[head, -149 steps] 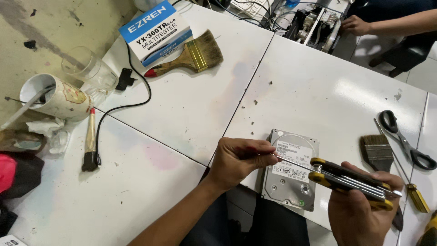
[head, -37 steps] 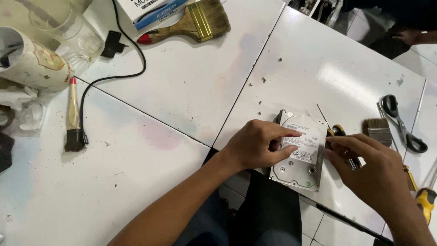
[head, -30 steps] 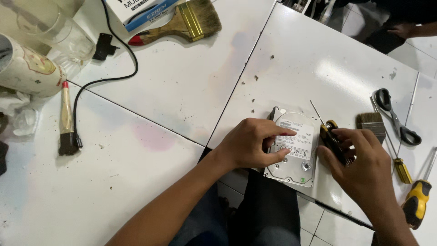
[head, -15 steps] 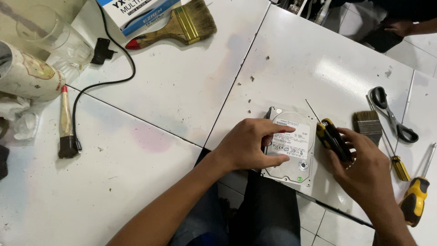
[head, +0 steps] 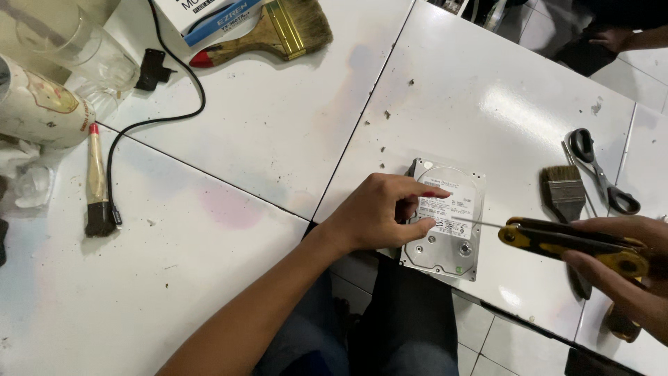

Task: The person uses a screwdriver to remove screws from the top cover of a hard drive. They flip the drive over and continue to remove screws from the bottom casing using the screwdriver.

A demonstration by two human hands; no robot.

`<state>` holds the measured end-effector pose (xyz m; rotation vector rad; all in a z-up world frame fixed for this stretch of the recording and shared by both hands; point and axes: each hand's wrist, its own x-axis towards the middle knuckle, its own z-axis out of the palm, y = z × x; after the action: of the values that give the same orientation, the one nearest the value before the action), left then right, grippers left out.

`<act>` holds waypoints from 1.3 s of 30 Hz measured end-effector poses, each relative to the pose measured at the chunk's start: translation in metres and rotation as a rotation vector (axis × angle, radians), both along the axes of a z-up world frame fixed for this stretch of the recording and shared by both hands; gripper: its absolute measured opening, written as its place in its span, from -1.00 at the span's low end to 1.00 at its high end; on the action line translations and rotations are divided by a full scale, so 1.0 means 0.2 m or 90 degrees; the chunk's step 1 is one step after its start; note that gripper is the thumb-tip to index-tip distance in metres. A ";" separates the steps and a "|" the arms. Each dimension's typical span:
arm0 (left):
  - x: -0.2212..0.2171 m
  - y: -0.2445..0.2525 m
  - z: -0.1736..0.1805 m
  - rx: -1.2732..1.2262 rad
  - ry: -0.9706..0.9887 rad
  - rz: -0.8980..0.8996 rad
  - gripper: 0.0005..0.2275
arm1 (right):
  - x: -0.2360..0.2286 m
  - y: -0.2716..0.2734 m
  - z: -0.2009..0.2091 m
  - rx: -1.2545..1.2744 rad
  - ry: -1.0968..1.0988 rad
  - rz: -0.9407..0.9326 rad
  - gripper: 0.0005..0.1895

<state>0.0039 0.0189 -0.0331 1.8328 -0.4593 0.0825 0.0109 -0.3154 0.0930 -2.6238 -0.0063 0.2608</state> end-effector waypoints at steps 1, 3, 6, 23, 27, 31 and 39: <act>0.00 0.00 -0.01 -0.001 -0.001 -0.001 -0.62 | -0.01 0.01 0.01 -0.001 -0.001 -0.001 -0.53; 0.00 0.00 -0.03 0.007 -0.017 -0.009 -0.62 | -0.04 0.02 0.03 0.152 -0.035 0.027 -0.26; 0.00 0.00 -0.03 -0.001 -0.018 -0.005 -0.66 | -0.05 0.05 0.06 0.206 -0.017 0.034 -0.25; -0.05 -0.07 0.10 0.434 -0.345 -0.074 -0.81 | -0.01 -0.10 -0.01 0.229 -0.048 -0.045 -0.48; -0.06 -0.07 0.09 0.458 -0.335 -0.109 -0.80 | 0.01 -0.18 -0.19 0.288 -0.195 -0.032 -0.50; -0.09 -0.11 0.11 0.464 -0.274 -0.099 -0.91 | -0.02 -0.03 -0.35 0.288 -0.272 -0.032 -0.52; -0.11 -0.18 0.04 0.506 -0.341 0.040 -0.88 | 0.05 0.00 -0.59 0.028 -0.341 0.139 -0.61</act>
<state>-0.0186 -0.0177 -0.0245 2.6118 -0.8971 0.5008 0.0200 -0.3160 -0.0243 -2.5685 -0.4731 -0.3700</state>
